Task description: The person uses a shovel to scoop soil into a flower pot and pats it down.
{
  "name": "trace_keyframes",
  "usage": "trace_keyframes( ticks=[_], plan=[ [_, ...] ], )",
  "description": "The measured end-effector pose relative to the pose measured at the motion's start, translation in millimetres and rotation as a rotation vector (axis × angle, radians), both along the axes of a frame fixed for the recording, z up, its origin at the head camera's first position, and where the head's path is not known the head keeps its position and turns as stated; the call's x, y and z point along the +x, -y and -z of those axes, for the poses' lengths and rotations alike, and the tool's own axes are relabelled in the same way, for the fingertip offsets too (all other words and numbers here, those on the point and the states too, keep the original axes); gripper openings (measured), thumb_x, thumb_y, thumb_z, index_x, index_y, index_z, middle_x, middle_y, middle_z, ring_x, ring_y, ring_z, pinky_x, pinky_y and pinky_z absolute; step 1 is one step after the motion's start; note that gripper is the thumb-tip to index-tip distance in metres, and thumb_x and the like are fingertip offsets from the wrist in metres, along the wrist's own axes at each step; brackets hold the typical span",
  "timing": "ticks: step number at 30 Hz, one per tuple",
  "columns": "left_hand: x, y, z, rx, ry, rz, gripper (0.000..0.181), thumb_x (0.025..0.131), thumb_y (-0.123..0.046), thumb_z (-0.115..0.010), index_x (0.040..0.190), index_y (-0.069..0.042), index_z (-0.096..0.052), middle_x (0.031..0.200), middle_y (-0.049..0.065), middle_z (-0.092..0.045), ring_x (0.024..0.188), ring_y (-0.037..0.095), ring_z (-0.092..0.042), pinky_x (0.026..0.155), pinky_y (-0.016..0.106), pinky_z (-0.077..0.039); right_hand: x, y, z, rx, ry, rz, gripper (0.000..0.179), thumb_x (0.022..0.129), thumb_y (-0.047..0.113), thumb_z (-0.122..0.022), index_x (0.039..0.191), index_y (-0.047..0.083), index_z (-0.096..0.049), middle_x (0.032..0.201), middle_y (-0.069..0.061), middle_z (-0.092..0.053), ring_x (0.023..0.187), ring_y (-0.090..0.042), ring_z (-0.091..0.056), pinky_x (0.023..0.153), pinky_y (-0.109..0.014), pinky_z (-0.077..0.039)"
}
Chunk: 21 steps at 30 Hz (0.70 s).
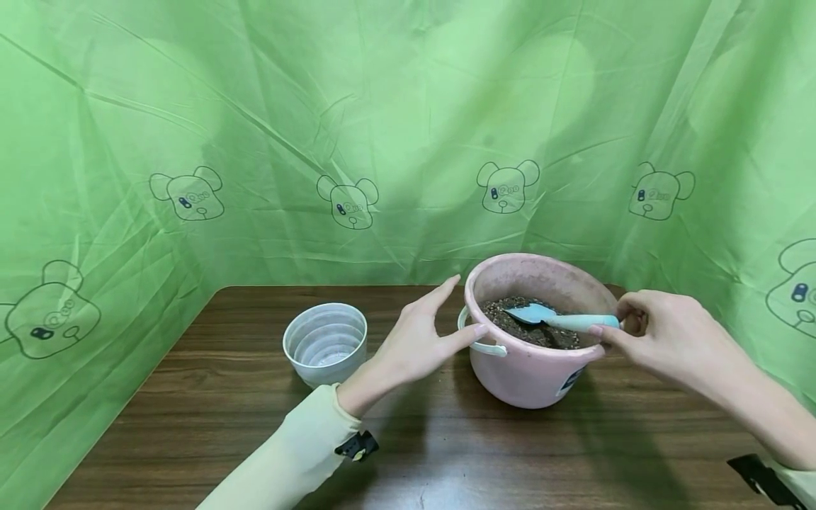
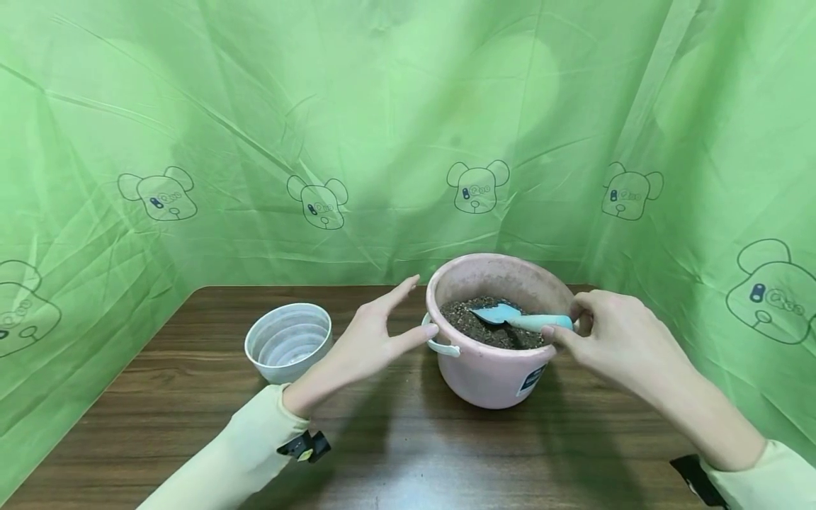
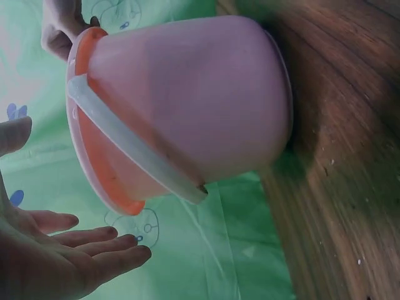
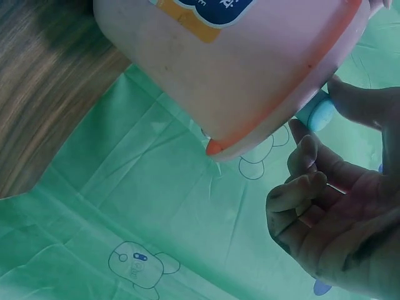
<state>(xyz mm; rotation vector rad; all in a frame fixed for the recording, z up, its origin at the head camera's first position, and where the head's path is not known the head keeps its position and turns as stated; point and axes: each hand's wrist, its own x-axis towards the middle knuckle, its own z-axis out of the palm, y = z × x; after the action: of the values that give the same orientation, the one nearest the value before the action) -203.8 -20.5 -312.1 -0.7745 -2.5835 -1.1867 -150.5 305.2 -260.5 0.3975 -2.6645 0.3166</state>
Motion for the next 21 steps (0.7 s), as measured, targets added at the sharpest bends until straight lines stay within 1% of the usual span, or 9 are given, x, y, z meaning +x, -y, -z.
trace_keyframes(
  ticks=[5, 7, 11, 16, 19, 21],
  plan=[
    [-5.6, -8.0, 3.1, 0.02, 0.013, 0.013, 0.086, 0.081, -0.068, -0.057, 0.15, -0.028, -0.027, 0.149, -0.012, -0.031, 0.135, 0.01, -0.03, 0.108, 0.034, -0.029, -4.4, -0.9, -1.7, -0.029, -0.021, -0.018, 0.025, 0.079, 0.04, -0.077, 0.077, 0.018, -0.065, 0.06, 0.012, -0.052, 0.051, -0.005, -0.046, 0.045, -0.024, -0.038],
    [-7.3, -10.2, 4.3, 0.028, 0.021, 0.017, 0.086, 0.081, -0.067, -0.058, 0.15, -0.027, -0.026, 0.149, -0.011, -0.031, 0.134, 0.008, -0.03, 0.108, 0.033, -0.03, -6.6, -2.3, -3.0, -0.037, -0.036, -0.023, 0.024, 0.078, 0.037, -0.078, 0.078, 0.017, -0.066, 0.06, 0.012, -0.053, 0.05, -0.004, -0.046, 0.045, -0.024, -0.038],
    [-10.6, -13.8, 6.3, 0.057, 0.038, 0.03, 0.087, 0.08, -0.067, -0.06, 0.15, -0.03, -0.025, 0.148, -0.012, -0.034, 0.132, 0.005, -0.032, 0.105, 0.032, -0.032, -11.0, -5.9, -6.4, -0.068, -0.055, -0.014, 0.02, 0.077, 0.031, -0.08, 0.08, 0.016, -0.067, 0.061, 0.011, -0.055, 0.051, -0.005, -0.046, 0.045, -0.024, -0.036],
    [-14.4, -17.3, 8.7, 0.078, 0.03, 0.051, 0.088, 0.078, -0.066, -0.062, 0.15, -0.032, -0.025, 0.146, -0.008, -0.039, 0.13, 0.007, -0.036, 0.103, 0.033, -0.036, -16.2, -11.2, -11.6, -0.138, -0.052, 0.008, 0.019, 0.077, 0.028, -0.081, 0.084, 0.015, -0.068, 0.067, 0.007, -0.058, 0.055, -0.008, -0.049, 0.047, -0.021, -0.036],
    [-16.0, -18.8, 9.8, 0.086, 0.022, 0.065, 0.089, 0.077, -0.066, -0.063, 0.15, -0.033, -0.025, 0.144, -0.006, -0.042, 0.129, 0.009, -0.039, 0.102, 0.035, -0.038, -18.3, -14.9, -15.9, -0.176, -0.046, 0.014, 0.021, 0.077, 0.027, -0.081, 0.087, 0.013, -0.068, 0.071, 0.003, -0.059, 0.058, -0.007, -0.052, 0.047, -0.019, -0.037],
    [-17.0, -20.0, 10.2, 0.088, 0.016, 0.072, 0.089, 0.076, -0.067, -0.064, 0.15, -0.034, -0.025, 0.142, -0.005, -0.045, 0.127, 0.009, -0.042, 0.1, 0.036, -0.041, -19.5, -17.1, -19.2, -0.211, -0.033, 0.012, 0.023, 0.077, 0.026, -0.081, 0.09, 0.013, -0.068, 0.073, 0.001, -0.061, 0.059, -0.007, -0.055, 0.048, -0.017, -0.04]
  ],
)
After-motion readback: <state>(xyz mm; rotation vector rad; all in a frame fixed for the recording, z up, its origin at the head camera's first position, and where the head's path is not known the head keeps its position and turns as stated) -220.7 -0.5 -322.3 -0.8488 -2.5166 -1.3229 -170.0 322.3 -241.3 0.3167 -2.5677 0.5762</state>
